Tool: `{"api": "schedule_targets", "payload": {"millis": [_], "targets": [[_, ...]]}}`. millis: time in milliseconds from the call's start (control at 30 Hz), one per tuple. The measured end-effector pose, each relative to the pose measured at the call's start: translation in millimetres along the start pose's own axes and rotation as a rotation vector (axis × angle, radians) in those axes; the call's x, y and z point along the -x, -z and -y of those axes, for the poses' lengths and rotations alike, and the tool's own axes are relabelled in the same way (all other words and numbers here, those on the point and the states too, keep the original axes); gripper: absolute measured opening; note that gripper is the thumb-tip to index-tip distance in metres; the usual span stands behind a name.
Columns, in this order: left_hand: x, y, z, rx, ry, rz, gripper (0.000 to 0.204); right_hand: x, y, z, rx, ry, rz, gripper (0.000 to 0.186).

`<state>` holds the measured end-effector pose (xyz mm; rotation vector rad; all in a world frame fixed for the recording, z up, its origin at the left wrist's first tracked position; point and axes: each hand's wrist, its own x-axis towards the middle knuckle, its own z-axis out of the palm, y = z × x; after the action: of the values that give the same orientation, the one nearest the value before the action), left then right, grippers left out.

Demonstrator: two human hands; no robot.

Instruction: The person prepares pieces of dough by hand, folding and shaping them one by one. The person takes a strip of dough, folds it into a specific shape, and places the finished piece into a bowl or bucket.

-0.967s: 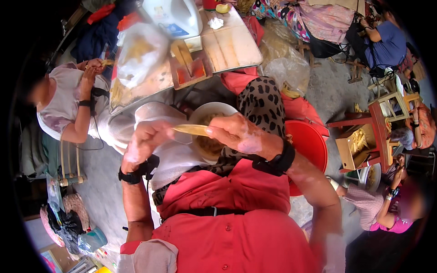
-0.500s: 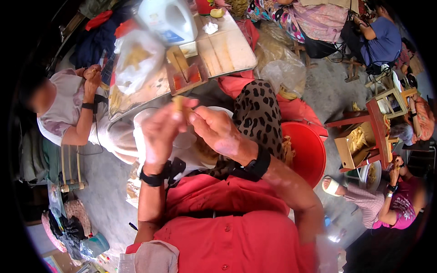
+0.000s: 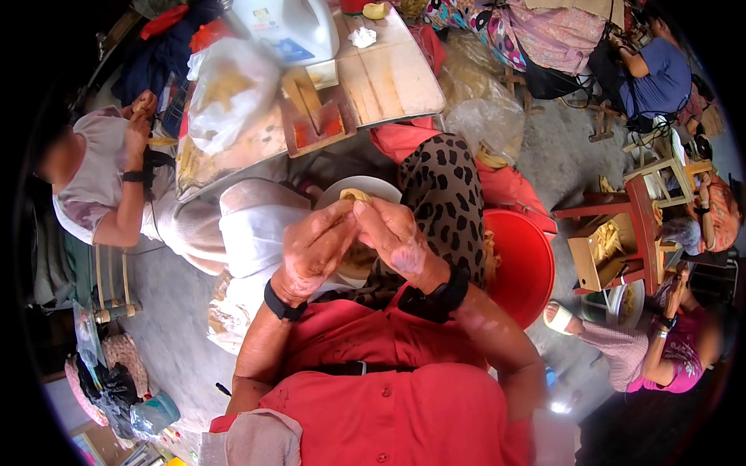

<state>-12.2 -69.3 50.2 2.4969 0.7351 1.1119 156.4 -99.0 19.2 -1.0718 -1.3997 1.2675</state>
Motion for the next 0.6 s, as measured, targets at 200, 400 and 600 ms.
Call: {"api": "schedule_targets", "payload": {"millis": [200,400,600], "targets": [[2.0,0.4,0.6,0.234,0.177,-0.255,0.015,-3.7,-5.0,22.3,-0.233,-0.275,-0.123,0.023],[7.5,-2.9,4.2,1.028,0.876,-0.273,0.011,-3.2,-9.7,14.2,0.081,-0.001,-0.136,0.023],[9.4,-7.4,17.8,1.556,1.06,-0.351,0.017,-4.7,-16.1,13.5,-0.089,-0.051,-0.105,0.017]]}}
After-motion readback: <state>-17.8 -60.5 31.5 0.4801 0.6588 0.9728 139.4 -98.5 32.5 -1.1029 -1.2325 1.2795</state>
